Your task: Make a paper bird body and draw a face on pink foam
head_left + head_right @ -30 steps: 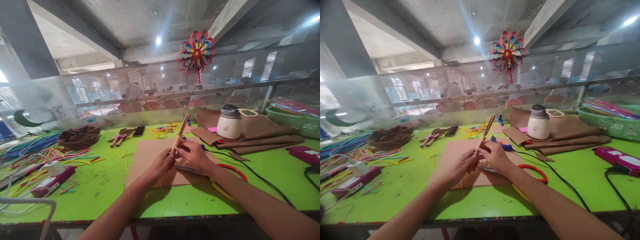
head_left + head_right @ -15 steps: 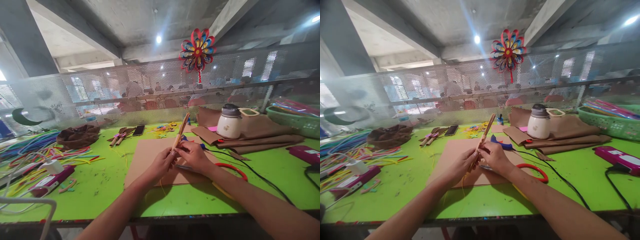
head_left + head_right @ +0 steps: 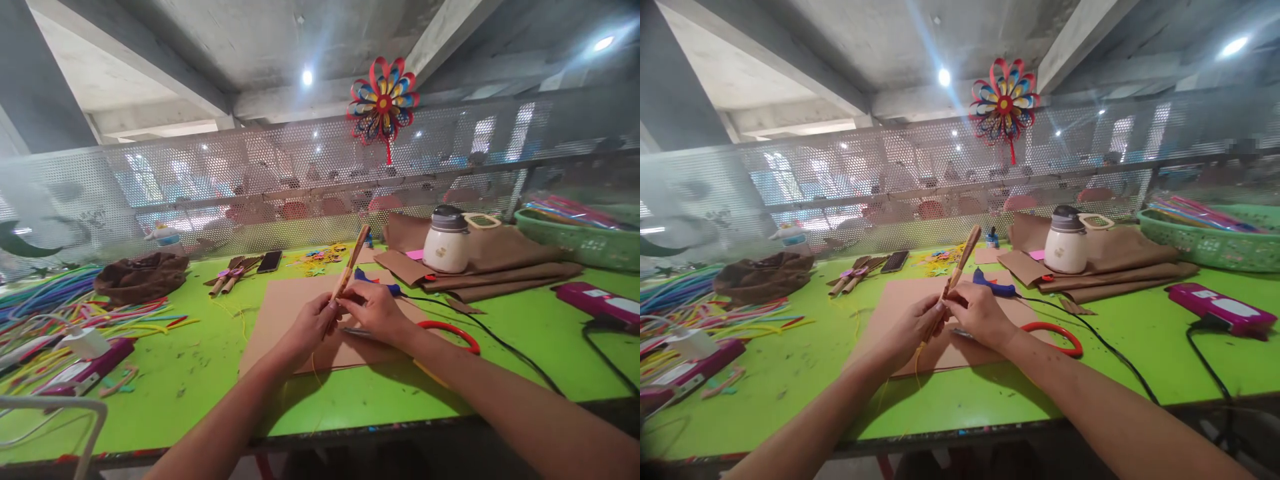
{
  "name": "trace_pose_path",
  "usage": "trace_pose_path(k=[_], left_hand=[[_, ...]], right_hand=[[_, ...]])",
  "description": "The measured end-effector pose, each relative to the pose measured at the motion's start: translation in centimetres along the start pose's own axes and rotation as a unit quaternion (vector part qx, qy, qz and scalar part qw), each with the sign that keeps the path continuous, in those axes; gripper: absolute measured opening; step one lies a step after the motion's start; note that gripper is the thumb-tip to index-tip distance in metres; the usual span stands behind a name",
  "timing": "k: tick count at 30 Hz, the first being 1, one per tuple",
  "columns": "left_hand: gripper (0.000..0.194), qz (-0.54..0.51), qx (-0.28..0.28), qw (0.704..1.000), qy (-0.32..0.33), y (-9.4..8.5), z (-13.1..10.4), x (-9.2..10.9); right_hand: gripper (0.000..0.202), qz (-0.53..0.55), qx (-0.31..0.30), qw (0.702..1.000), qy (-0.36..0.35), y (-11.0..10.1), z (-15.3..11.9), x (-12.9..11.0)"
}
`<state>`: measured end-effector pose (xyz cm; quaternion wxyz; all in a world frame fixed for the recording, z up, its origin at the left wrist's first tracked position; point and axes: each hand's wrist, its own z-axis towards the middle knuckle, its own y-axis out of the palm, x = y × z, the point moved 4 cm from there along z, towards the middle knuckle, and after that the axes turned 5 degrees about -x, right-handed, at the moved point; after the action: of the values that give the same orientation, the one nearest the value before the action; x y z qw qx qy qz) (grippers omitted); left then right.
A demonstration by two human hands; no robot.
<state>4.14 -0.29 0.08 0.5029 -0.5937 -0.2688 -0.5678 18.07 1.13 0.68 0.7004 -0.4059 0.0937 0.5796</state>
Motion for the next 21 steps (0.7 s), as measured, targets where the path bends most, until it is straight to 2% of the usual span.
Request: trace_pose_path(k=[4, 7, 9, 11, 15, 18, 21], left_hand=[[0.032, -0.033, 0.034, 0.999, 0.001, -2.2, 0.3, -0.6], [0.032, -0.082, 0.052, 0.995, 0.011, -3.9, 0.7, -1.3], [0.033, -0.114, 0.057, 0.992, 0.015, -4.7, 0.9, -1.6], [0.033, -0.142, 0.063, 0.988, 0.019, -5.3, 1.0, -1.6], [0.031, -0.187, 0.077, 0.979, 0.029, -6.0, 1.0, -1.4], [0.03, -0.203, 0.07, 0.976, 0.027, -6.2, 0.9, -1.4], [0.031, -0.205, 0.058, 0.977, 0.022, -6.0, 0.7, -1.4]], right_hand=[[0.015, -0.003, 0.06, 0.998, 0.034, -2.2, 0.6, 1.2], [0.025, -0.002, 0.109, 0.991, 0.08, -4.3, 1.1, 3.2], [0.029, -0.005, 0.119, 0.987, 0.112, -5.2, 1.3, 4.7], [0.03, -0.016, 0.095, 0.985, 0.145, -5.5, 1.4, 6.0], [0.024, -0.074, -0.032, 0.977, 0.198, -4.8, 1.7, 8.0], [0.03, -0.148, -0.103, 0.964, 0.196, -4.5, 2.4, 8.7], [0.028, -0.227, -0.125, 0.951, 0.167, -4.4, 3.1, 9.0]])
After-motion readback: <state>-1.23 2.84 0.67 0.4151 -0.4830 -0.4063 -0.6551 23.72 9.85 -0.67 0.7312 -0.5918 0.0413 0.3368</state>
